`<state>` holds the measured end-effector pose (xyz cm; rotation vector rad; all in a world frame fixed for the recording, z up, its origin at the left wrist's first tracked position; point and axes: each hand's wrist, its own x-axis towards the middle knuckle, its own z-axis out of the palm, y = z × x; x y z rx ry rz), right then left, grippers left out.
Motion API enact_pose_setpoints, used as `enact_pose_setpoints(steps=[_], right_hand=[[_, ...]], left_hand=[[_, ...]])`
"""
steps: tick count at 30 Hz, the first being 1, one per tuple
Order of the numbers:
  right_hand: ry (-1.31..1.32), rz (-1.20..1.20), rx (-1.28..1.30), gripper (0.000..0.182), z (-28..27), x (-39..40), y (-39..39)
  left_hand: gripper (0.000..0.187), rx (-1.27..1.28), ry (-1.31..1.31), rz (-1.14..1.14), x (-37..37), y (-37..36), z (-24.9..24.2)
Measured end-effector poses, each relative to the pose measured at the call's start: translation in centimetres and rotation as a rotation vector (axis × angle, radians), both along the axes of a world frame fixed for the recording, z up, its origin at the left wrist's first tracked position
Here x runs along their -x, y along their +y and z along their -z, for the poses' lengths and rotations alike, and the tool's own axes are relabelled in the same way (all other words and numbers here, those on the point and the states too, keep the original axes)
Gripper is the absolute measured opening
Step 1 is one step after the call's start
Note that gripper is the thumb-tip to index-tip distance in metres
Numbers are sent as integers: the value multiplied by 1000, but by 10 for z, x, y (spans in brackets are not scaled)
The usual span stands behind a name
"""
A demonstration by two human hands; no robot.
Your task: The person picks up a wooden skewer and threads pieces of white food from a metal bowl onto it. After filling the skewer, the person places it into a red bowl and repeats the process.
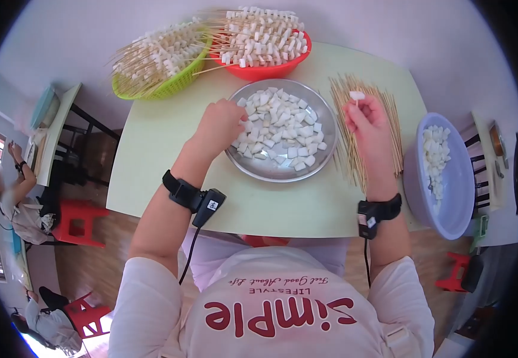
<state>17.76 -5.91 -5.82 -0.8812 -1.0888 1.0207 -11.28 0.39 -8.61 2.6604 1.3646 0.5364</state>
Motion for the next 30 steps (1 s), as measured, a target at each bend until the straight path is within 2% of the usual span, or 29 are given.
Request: enact_pose_setpoints(steps=[2,3,6,8,9,11,12,14,16,20,22,26,28,30], right_hand=[[-78,53,-30,10,10,6,2],[-162,29,33,9,17,8,0],[-272,-13,80,8,25,15,-5],[-297,-26,75,7,28,23,-10],[-282,19,-2,10,28,27,-11],[-268,68,-88,14,28,31,-15],[-274,73,-80,19,28,32,-16],[-278,75,-91,24,28,32,-15],[-650,43,-30,31,32,23,-10],[-679,99,-166,29,33,30,-13],[-738,34,-183,29,26,34,-20],[-798,-5,-228,29,26,42,-26],[-878,-31,-164,27,27,44,-26],[-884,-26,-176,26,27,45,-26]], left_hand=[[13,41,93,-75,-8,-6,-3],[13,34,100,-74,-9,-9,-3],[13,-10,25,-91,-14,-13,-3],[13,209,-428,-233,-23,-12,-1],[13,207,-423,-227,-28,-10,2],[14,317,-1019,-240,-38,-2,10],[14,309,-1020,-233,-42,1,11],[11,305,-1254,-226,-43,5,10],[11,281,-1325,-236,-39,5,5],[14,305,-1497,-306,-28,2,6],[18,305,-1523,-277,-27,3,9],[15,199,-1533,-361,-26,4,9],[16,145,-1542,-406,-22,4,10],[17,76,-1672,-402,-16,6,12]])
